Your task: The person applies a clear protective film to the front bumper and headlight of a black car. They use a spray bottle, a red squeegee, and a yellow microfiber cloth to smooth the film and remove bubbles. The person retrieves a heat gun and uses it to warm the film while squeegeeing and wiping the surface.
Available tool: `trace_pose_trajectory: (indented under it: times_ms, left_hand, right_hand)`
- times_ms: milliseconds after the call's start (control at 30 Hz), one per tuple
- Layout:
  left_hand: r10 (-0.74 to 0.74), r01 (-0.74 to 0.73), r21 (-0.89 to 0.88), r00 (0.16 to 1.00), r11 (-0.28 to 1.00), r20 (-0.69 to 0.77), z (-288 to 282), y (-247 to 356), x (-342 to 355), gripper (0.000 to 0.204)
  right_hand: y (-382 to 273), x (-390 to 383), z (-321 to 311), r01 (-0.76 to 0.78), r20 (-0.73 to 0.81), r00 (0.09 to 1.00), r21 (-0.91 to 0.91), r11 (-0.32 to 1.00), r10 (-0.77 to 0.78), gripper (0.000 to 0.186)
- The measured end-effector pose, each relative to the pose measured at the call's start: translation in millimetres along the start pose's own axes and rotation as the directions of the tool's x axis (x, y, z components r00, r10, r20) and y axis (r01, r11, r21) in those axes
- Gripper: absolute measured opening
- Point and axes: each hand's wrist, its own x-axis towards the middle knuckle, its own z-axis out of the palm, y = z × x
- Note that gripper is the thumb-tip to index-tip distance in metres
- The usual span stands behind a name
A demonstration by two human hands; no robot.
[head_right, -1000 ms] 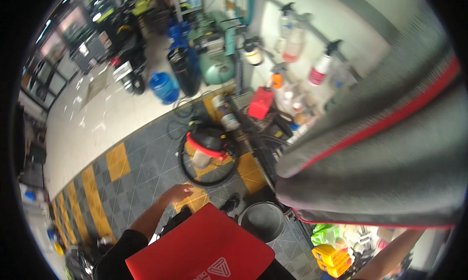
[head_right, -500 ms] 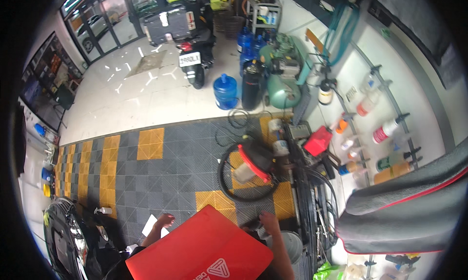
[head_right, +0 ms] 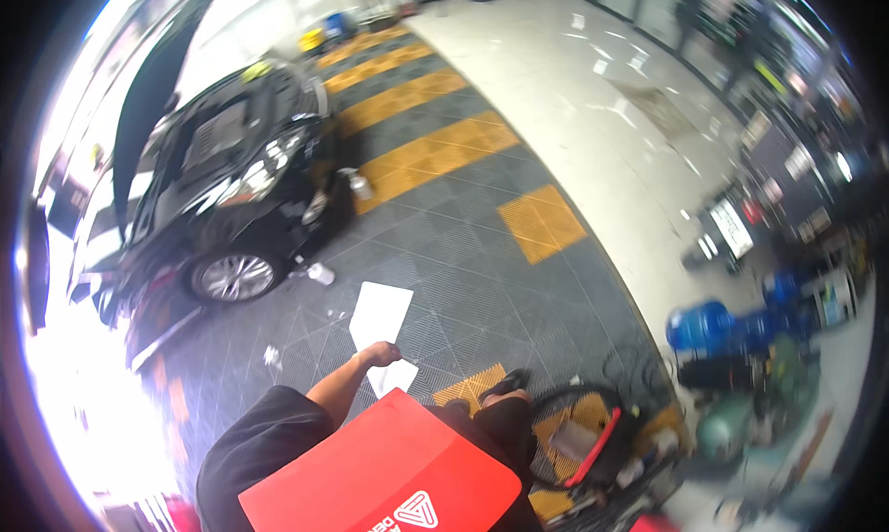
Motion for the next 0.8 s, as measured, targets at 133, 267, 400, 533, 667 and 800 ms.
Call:
trace_pose_trajectory:
  times_ms: [133, 267, 400, 533, 667, 800]
  left_hand:
    - [-0.301, 0.306, -0.030, 0.946, 0.951, 0.119, -0.6, -54.4, -10.9, 0.039]
    - [-0.360, 0.367, -0.248, 0.930, 0.897, 0.075, -14.4, -29.2, 11.3, 0.040]
    - [-0.369, 0.169, -0.672, 0.914, 0.721, -0.166, -87.5, 50.8, 51.1, 0.050]
    - [-0.299, 0.105, -0.774, 0.948, 0.625, -0.113, -199.2, 111.3, 64.5, 0.068]
    - [-0.117, -0.015, -0.736, 0.985, 0.677, -0.127, -197.4, 69.8, 131.2, 0.069]
    - [-0.116, 0.110, -0.771, 0.992, 0.627, 0.047, -220.1, 11.9, 142.9, 0.060]
  right_hand:
    - [-127.0, 80.4, 97.5, 0.114, 0.231, 0.972, -0.308, 0.944, -0.042, 0.015]
    - [-245.4, 150.3, 127.0, 0.229, 0.329, 0.944, -0.603, 0.764, -0.024, 0.019]
    - [-397.7, 229.4, 140.2, 0.341, 0.319, 0.939, -0.816, 0.467, -0.128, 0.024]
    - [-617.0, 313.0, 237.2, 0.541, 0.429, 0.669, -0.841, 0.003, -0.606, 0.028]
    - [-804.2, 257.9, 441.9, 0.815, 0.412, 0.531, -0.008, 0.580, -0.741, 0.030]
    - [-826.9, 120.9, 528.3, 0.915, 0.603, 0.325, -0.004, 0.405, -0.728, 0.029]
